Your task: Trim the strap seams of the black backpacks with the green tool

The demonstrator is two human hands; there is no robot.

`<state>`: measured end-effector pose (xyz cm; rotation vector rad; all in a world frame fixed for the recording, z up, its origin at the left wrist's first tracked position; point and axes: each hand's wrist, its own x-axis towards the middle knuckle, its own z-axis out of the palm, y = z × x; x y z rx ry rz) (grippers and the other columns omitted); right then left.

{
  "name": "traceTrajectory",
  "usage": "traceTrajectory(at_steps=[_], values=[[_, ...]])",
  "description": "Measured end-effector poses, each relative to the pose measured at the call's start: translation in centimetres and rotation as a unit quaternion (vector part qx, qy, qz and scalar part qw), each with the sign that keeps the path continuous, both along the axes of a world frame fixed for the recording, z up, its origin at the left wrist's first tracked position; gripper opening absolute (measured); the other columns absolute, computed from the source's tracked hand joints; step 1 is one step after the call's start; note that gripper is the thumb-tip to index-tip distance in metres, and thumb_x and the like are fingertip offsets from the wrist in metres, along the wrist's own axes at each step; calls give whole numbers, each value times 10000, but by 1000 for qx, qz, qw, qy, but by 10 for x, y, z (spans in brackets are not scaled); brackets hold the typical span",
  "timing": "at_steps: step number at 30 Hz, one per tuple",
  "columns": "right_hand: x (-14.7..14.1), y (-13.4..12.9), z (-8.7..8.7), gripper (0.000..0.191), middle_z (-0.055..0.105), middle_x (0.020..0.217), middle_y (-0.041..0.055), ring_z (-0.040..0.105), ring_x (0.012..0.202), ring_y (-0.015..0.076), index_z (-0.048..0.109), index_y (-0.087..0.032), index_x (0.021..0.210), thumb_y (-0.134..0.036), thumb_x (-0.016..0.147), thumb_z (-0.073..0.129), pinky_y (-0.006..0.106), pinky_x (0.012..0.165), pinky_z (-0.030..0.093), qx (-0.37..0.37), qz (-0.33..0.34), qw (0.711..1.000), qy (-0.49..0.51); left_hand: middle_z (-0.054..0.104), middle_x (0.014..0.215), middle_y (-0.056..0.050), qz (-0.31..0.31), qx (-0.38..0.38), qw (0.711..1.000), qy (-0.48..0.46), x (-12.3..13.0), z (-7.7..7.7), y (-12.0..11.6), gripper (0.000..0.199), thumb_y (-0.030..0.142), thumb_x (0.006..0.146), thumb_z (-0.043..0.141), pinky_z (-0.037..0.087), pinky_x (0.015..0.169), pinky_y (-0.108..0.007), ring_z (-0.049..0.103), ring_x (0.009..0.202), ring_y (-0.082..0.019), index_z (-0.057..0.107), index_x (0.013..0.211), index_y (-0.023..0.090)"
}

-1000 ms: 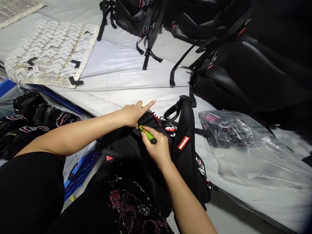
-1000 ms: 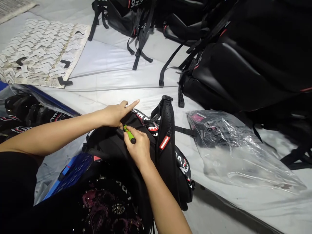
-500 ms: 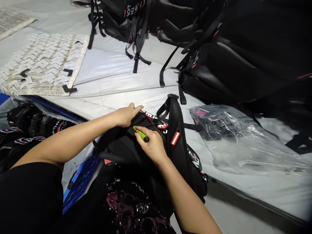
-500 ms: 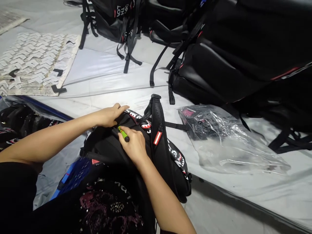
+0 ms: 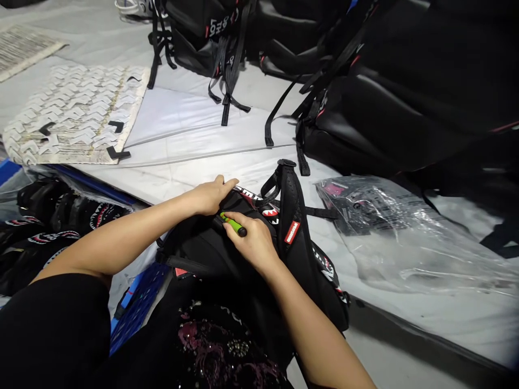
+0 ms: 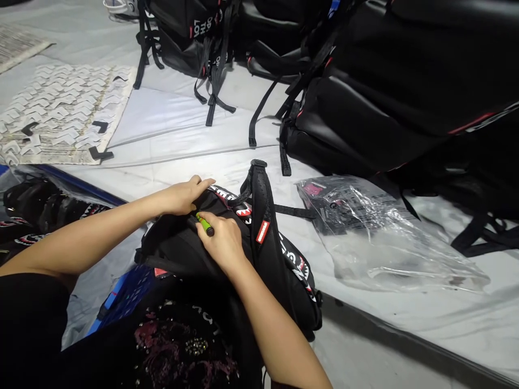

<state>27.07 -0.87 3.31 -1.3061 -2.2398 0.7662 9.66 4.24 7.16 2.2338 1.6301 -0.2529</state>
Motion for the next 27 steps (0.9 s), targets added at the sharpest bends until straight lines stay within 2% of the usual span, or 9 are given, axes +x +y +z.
traceTrajectory(at_steps=[7, 9, 12, 16, 19, 21, 24, 26, 27], values=[[-3, 3, 3, 272, 766, 1052, 14, 732, 909, 225, 718, -257, 1150, -270, 896, 621, 331, 852, 540, -12, 9, 1000, -20, 443, 1315, -155, 4, 2, 1000, -5, -1, -2, 1, 870, 102, 771, 601, 512, 757, -306, 667, 972, -250, 169, 1518, 211], [-6, 1, 6, 277, 767, 1050, 28, 731, 909, 230, 720, -244, 1157, -276, 903, 612, 332, 860, 529, 0, -1, 999, -44, 443, 1319, -146, -3, 9, 1000, -12, -4, -3, -1, 852, 101, 774, 588, 511, 772, -302, 660, 996, -249, 182, 1515, 216], [-10, 0, 13, 292, 763, 1070, 29, 724, 947, 218, 713, -237, 1181, -284, 913, 607, 304, 873, 513, -9, 18, 999, -47, 442, 1326, -141, 0, 17, 1000, -16, -9, -5, -2, 843, 111, 777, 565, 511, 800, -310, 649, 1027, -260, 179, 1519, 216], [-13, 2, 16, 303, 764, 1062, 43, 713, 992, 241, 711, -240, 1186, -331, 915, 610, 337, 911, 489, -12, 9, 996, -89, 442, 1321, -135, 7, 23, 1000, -20, -16, -14, 4, 840, 136, 782, 543, 515, 817, -337, 648, 1009, -268, 163, 1525, 227], [-17, 6, 12, 304, 762, 1072, 39, 706, 1013, 236, 702, -256, 1191, -336, 919, 591, 331, 897, 486, -13, 3, 997, -76, 430, 1317, -139, 0, 27, 999, -26, -24, -23, 10, 821, 152, 783, 516, 510, 861, -336, 639, 1046, -266, 165, 1522, 214], [-18, 10, 13, 262, 775, 987, 41, 715, 961, 243, 725, -254, 1114, -328, 899, 596, 340, 860, 494, -19, 10, 997, -70, 427, 1303, -139, 2, 28, 999, -30, -30, -29, 14, 819, 177, 780, 507, 506, 893, -343, 620, 1101, -274, 155, 1519, 213], [0, 8, 28, 134, 768, 878, 17, 713, 884, 214, 728, -237, 917, -279, 846, 623, 315, 845, 496, 5, 8, 1000, 4, 423, 1303, -136, -11, 31, 998, -49, -39, -37, 20, 829, 233, 773, 509, 494, 940, -374, 588, 1153, -290, 136, 1513, 226], [30, -4, 42, 124, 753, 914, 0, 694, 900, 170, 690, -228, 881, -201, 836, 578, 274, 865, 491, 75, -34, 990, 119, 420, 1322, -136, -15, 33, 998, -57, -42, -40, 22, 823, 255, 773, 505, 483, 964, -396, 584, 1146, -293, 139, 1510, 238], [52, -12, 48, 155, 741, 942, 0, 682, 913, 153, 668, -224, 892, -164, 837, 537, 261, 877, 488, 126, -79, 972, 180, 416, 1334, -138, -14, 34, 998, -59, -44, -41, 22, 815, 265, 778, 501, 479, 970, -403, 585, 1142, -295, 141, 1509, 244]])
